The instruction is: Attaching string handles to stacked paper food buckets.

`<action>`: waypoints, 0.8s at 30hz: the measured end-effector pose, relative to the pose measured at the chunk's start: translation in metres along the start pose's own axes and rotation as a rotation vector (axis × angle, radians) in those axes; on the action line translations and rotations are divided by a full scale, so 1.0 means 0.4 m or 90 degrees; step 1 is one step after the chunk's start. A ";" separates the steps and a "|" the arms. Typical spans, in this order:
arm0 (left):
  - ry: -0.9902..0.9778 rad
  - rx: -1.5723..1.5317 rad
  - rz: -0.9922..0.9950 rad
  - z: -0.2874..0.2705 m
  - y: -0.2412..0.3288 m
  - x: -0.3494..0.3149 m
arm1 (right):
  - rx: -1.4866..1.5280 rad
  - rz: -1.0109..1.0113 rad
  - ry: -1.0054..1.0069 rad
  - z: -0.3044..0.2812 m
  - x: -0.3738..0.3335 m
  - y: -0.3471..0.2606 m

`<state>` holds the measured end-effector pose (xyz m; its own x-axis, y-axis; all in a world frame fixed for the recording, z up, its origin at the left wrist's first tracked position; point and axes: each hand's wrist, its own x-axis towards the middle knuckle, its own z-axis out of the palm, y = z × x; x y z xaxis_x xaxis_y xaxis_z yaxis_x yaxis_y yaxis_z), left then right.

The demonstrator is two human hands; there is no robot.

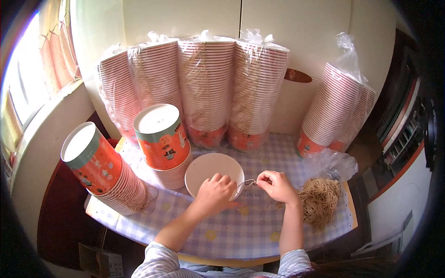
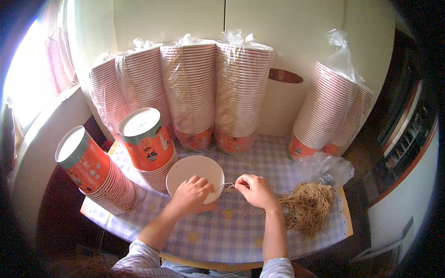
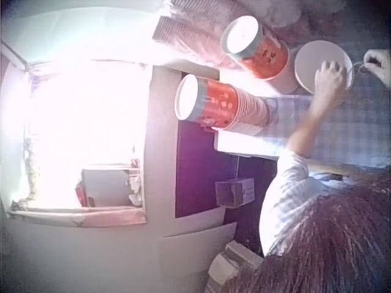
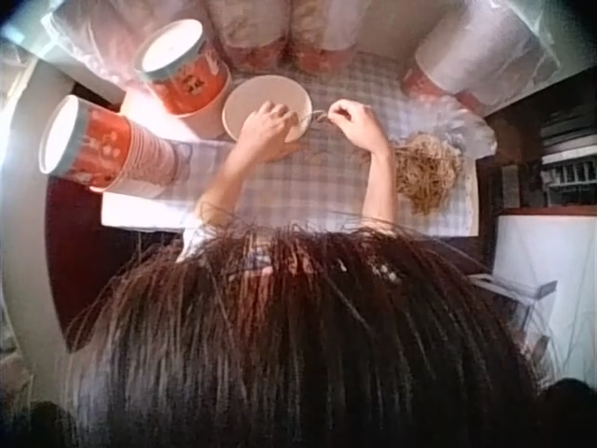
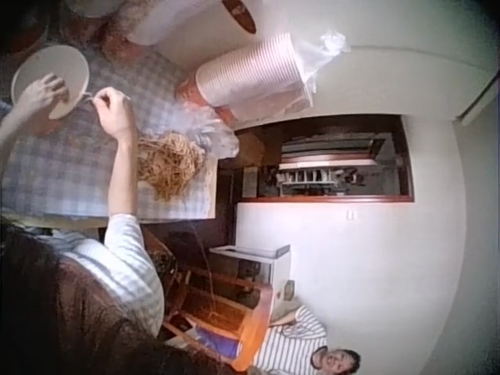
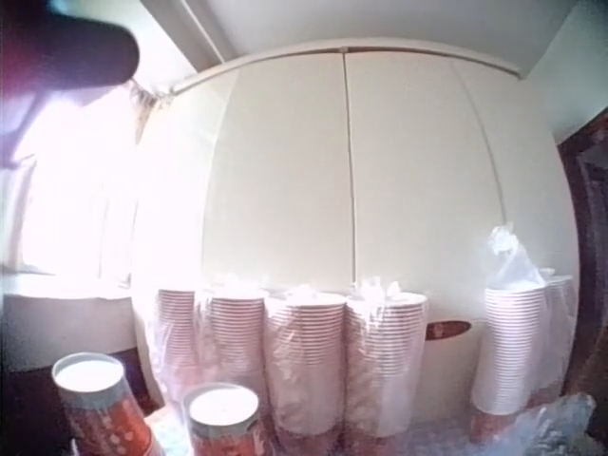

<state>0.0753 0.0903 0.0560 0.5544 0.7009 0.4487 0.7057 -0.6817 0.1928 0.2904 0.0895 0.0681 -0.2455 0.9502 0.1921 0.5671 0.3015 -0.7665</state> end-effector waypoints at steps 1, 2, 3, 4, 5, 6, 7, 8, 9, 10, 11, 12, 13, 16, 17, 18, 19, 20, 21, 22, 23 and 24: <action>-0.082 0.027 0.026 -0.002 -0.002 -0.001 | 0.007 0.010 0.004 -0.006 -0.002 0.001; -0.080 0.025 0.031 -0.001 -0.002 0.002 | 0.005 0.011 0.008 -0.011 -0.005 -0.004; -0.065 0.044 0.029 0.000 -0.002 0.004 | 0.012 0.024 0.012 -0.014 -0.009 -0.011; -0.049 0.063 0.028 0.002 -0.002 0.006 | 0.019 0.036 0.016 -0.017 -0.014 -0.018; -0.049 0.062 0.031 0.002 -0.004 0.008 | 0.018 0.036 0.019 -0.021 -0.019 -0.022; -0.020 0.050 0.015 0.002 -0.008 0.011 | 0.026 0.032 0.010 -0.026 -0.025 -0.025; 0.009 0.039 -0.001 0.004 -0.014 0.014 | 0.034 0.028 0.001 -0.029 -0.029 -0.026; 0.048 0.044 0.009 0.012 -0.025 0.017 | 0.033 0.028 0.003 -0.029 -0.033 -0.026; 0.050 0.044 0.011 0.018 -0.034 0.019 | 0.059 0.005 0.014 -0.027 -0.038 -0.027; 0.050 0.058 -0.005 0.023 -0.041 0.020 | 0.085 -0.018 0.023 -0.024 -0.043 -0.026; 0.051 0.072 -0.021 0.025 -0.044 0.020 | 0.085 -0.020 0.023 -0.013 -0.047 -0.016; 0.053 0.072 -0.019 0.029 -0.042 0.019 | 0.107 -0.006 0.008 0.001 -0.051 0.006; 0.098 0.052 -0.036 0.036 -0.039 0.023 | 0.125 0.010 -0.002 0.009 -0.058 0.019; 0.156 -0.029 -0.053 0.023 -0.024 0.013 | 0.084 0.038 -0.005 0.044 -0.085 -0.003; 0.169 -0.091 -0.052 0.019 -0.017 0.005 | 0.170 0.031 0.009 0.075 -0.094 0.050; 0.168 -0.093 -0.053 0.028 -0.011 -0.008 | 0.213 0.054 0.016 0.098 -0.109 0.059; 0.131 -0.269 -0.101 0.051 -0.012 -0.032 | 0.260 0.073 0.017 0.129 -0.116 0.065; 0.095 -0.444 -0.148 0.071 -0.011 -0.057 | 0.306 0.084 0.021 0.167 -0.123 0.082; 0.038 -0.496 -0.188 0.089 -0.010 -0.074 | 0.388 0.122 0.021 0.191 -0.131 0.080; 0.039 -0.498 -0.187 0.114 -0.010 -0.089 | 0.468 0.159 0.024 0.211 -0.136 0.076; 0.016 -0.588 -0.238 0.144 -0.010 -0.104 | 0.460 0.195 0.021 0.232 -0.140 0.086; -0.008 -0.675 -0.289 0.172 -0.011 -0.117 | 0.461 0.193 0.021 0.249 -0.138 0.096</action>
<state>0.0766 0.0750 -0.0260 0.3528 0.9248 0.1425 0.1191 -0.1954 0.9735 0.2473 0.0405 -0.0331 -0.1324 0.9880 -0.0795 -0.0502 -0.0868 -0.9950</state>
